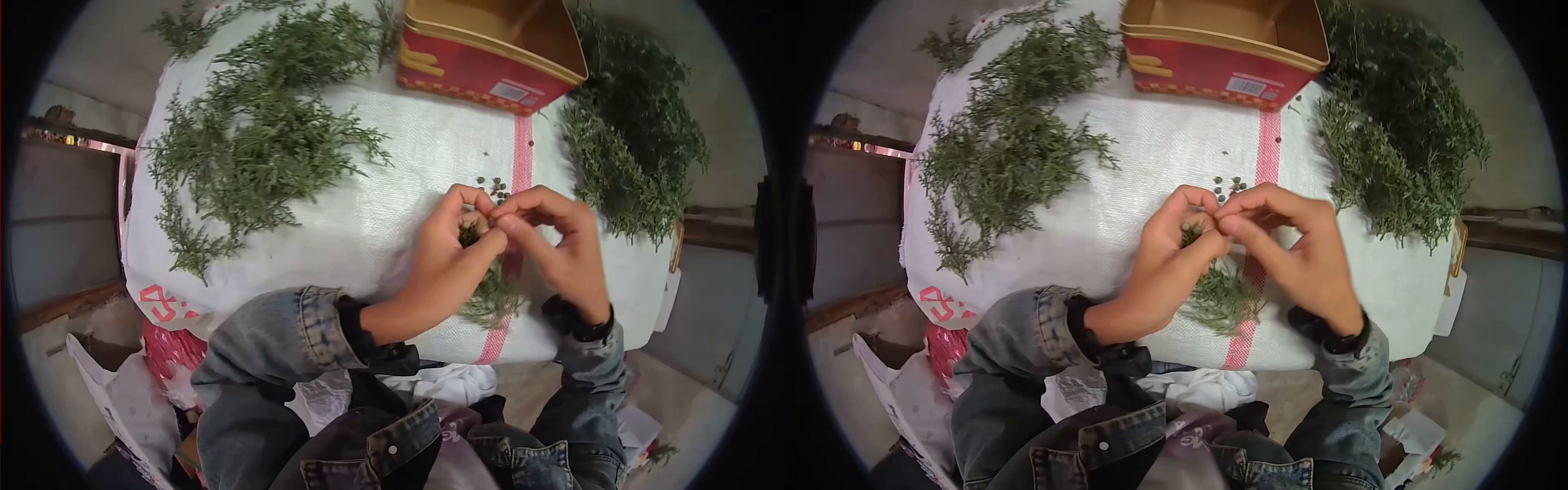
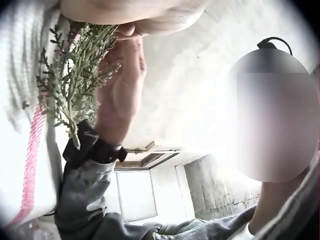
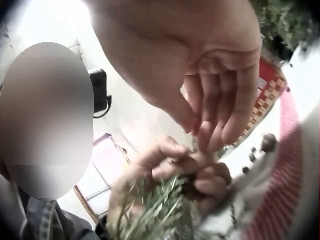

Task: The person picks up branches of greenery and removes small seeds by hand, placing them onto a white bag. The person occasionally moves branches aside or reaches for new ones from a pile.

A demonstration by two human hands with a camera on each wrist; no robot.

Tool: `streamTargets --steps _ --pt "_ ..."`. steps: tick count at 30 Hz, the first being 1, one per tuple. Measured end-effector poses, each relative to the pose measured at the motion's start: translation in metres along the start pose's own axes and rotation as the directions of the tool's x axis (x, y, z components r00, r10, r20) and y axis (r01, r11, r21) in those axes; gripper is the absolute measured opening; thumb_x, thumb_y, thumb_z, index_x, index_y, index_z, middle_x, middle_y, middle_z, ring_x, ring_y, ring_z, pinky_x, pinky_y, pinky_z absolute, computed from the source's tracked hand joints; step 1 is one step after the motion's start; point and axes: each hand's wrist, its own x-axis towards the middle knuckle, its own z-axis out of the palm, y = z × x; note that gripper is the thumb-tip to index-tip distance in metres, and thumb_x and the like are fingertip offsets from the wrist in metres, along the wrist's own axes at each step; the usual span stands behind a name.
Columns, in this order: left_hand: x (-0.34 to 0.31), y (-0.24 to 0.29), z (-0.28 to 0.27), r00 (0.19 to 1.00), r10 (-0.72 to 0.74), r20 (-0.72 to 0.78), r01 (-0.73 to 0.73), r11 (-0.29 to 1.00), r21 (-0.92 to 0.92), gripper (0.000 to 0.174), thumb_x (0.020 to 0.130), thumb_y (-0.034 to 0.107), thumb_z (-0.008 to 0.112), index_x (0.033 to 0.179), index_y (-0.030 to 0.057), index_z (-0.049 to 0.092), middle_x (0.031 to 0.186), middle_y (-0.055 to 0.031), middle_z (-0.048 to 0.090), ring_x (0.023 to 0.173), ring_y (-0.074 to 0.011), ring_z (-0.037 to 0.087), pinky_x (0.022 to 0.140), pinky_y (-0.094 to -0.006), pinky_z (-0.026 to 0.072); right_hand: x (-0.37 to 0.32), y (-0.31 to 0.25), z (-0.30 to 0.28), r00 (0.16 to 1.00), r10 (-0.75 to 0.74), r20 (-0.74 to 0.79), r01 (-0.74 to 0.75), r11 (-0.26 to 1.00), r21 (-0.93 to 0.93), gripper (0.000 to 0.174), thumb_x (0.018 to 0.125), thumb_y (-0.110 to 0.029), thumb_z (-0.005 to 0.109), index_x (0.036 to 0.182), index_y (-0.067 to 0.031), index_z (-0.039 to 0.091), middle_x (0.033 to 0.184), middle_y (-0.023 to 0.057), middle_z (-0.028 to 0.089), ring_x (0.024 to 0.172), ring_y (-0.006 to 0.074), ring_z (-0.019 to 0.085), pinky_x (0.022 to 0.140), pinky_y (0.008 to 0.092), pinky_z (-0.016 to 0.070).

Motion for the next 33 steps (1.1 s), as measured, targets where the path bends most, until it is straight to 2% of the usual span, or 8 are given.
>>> streamTargets --steps 6,9,13,16,21,25,28,33 --pt "-0.004 0.005 0.001 0.983 -0.143 0.117 0.168 0.955 -0.243 0.011 0.091 0.006 0.053 0.100 0.0024 0.048 0.071 -0.0045 0.053 0.053 -0.0118 0.052 0.048 -0.0264 0.0428 0.046 -0.061 0.007 0.981 -0.182 0.062 0.193 0.921 -0.338 0.026 0.089 -0.011 0.066 0.112 -0.0018 0.063 0.087 0.0080 0.071 0.077 0.0136 0.067 0.068 0.0263 0.0525" --pt "-0.005 0.013 -0.005 0.954 -0.275 0.123 0.295 0.934 -0.200 0.007 0.090 0.003 0.051 0.096 -0.0009 0.050 0.069 -0.0068 0.053 0.044 -0.0158 0.052 0.043 -0.0296 0.0424 0.071 -0.080 0.041 0.937 -0.040 0.347 0.205 0.868 -0.452 0.036 0.086 -0.017 0.071 0.118 -0.0058 0.061 0.087 0.0073 0.067 0.076 0.0165 0.066 0.069 0.0268 0.0505" --pt "-0.005 0.012 -0.002 0.957 -0.277 0.081 0.288 0.926 -0.245 0.009 0.090 0.006 0.051 0.092 -0.0022 0.052 0.068 -0.0075 0.053 0.040 -0.0174 0.050 0.038 -0.0313 0.0415 0.089 -0.087 0.086 0.855 -0.346 0.386 0.517 0.622 -0.588 0.044 0.080 -0.021 0.075 0.120 -0.0093 0.059 0.086 0.0093 0.067 0.073 0.0227 0.066 0.067 0.0308 0.0517" --pt "0.002 0.007 -0.004 0.933 -0.336 0.133 0.358 0.905 -0.230 0.010 0.091 0.009 0.052 0.088 -0.0011 0.053 0.066 -0.0071 0.052 0.041 -0.0171 0.049 0.037 -0.0323 0.0415 0.118 -0.086 0.120 0.426 -0.824 0.374 0.821 0.177 -0.543 0.043 0.076 -0.019 0.077 0.115 -0.0090 0.062 0.085 0.0104 0.067 0.074 0.0278 0.064 0.070 0.0366 0.0515" --pt "0.003 0.005 -0.010 0.915 -0.376 0.145 0.401 0.887 -0.230 0.011 0.092 0.010 0.053 0.085 0.0010 0.052 0.063 -0.0065 0.050 0.041 -0.0162 0.048 0.037 -0.0319 0.0416 0.135 -0.092 0.130 0.556 -0.555 0.619 0.764 0.047 -0.644 0.038 0.071 -0.016 0.077 0.107 -0.0090 0.067 0.086 0.0088 0.068 0.085 0.0275 0.062 0.077 0.0390 0.0496" --pt "0.003 0.002 -0.008 0.923 -0.346 0.168 0.379 0.893 -0.243 0.014 0.092 0.013 0.054 0.082 0.0026 0.051 0.060 -0.0054 0.048 0.043 -0.0164 0.049 0.037 -0.0318 0.0422 0.128 -0.112 0.124 0.753 -0.401 0.522 0.639 0.255 -0.726 0.026 0.070 -0.010 0.075 0.096 -0.0084 0.072 0.084 0.0073 0.067 0.092 0.0271 0.060 0.085 0.0377 0.0467" --pt "0.002 -0.001 -0.004 0.933 -0.336 0.128 0.356 0.913 -0.200 0.016 0.092 0.016 0.056 0.082 0.0030 0.051 0.059 -0.0041 0.046 0.044 -0.0159 0.049 0.038 -0.0315 0.0417 0.138 -0.088 0.136 0.461 -0.607 0.648 0.834 0.047 -0.549 0.017 0.070 -0.009 0.074 0.087 -0.0071 0.073 0.082 0.0060 0.067 0.090 0.0262 0.061 0.083 0.0360 0.0475" --pt "-0.003 0.002 -0.007 0.934 -0.339 0.114 0.358 0.895 -0.266 0.012 0.089 0.013 0.056 0.084 0.0030 0.053 0.060 -0.0035 0.045 0.043 -0.0157 0.047 0.039 -0.0316 0.0418 0.144 -0.093 0.148 0.369 -0.636 0.678 0.889 0.027 -0.458 0.018 0.070 -0.009 0.074 0.088 -0.0067 0.073 0.081 0.0081 0.066 0.085 0.0276 0.061 0.082 0.0373 0.0479"
